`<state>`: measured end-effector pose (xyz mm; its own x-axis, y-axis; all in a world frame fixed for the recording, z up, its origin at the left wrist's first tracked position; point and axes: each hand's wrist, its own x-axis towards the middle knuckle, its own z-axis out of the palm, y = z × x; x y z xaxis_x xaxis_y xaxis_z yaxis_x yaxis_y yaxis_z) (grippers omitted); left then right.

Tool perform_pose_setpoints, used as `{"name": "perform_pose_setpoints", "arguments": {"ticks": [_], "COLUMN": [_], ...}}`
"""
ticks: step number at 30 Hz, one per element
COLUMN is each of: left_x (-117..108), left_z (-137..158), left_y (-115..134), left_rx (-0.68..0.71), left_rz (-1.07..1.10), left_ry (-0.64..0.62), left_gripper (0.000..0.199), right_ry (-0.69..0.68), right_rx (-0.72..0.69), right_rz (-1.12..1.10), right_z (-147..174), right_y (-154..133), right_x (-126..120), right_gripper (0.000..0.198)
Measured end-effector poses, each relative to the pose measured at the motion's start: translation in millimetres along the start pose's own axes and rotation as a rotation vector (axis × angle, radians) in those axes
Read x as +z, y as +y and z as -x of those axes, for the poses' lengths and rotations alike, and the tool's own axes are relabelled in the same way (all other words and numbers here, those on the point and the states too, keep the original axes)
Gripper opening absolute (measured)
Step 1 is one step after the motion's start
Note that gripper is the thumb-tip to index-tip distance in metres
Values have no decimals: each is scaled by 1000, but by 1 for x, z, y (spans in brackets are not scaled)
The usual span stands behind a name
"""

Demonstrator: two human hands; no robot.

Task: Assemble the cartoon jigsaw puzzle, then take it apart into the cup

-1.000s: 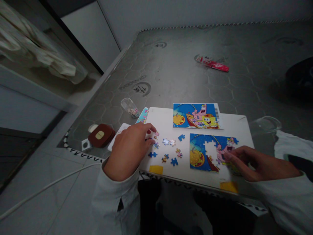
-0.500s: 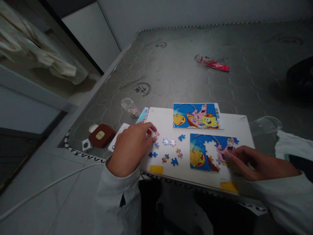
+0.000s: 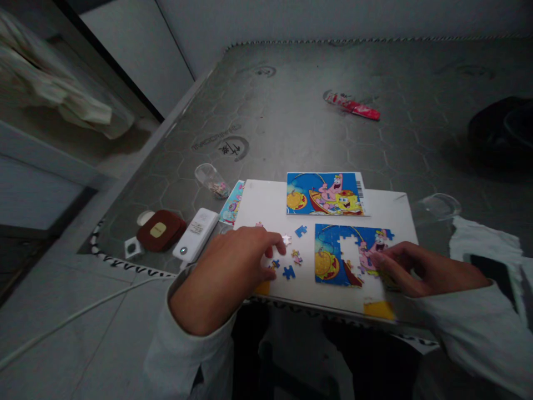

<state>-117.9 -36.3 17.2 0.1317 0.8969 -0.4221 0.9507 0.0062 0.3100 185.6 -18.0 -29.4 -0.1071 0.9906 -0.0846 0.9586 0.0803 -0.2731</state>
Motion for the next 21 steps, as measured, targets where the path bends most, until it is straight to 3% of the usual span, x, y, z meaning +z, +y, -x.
{"name": "perform_pose_setpoints", "arguments": {"ticks": [5,12,16,21], "left_x": [1,0,2,9], "left_z": [-11,-6,-9,-14], "left_y": [-1,-1,13,49], "left_rx": [-44,5,127,237], "left_rz": [-10,-6,174,377], "left_ry": [-55,-42,80,201], "left_gripper": [19,5,17,13], "right_ry": [-14,-4,-24,-56], "right_rx": [22,31,7,-70], "right_rz": [-2,-9,-96,-286], "right_z": [-2,-2,-2,3], "right_y": [7,4,5,-1], "right_x": [1,-2,0,-3], "right_gripper": [62,57,56,59]}}
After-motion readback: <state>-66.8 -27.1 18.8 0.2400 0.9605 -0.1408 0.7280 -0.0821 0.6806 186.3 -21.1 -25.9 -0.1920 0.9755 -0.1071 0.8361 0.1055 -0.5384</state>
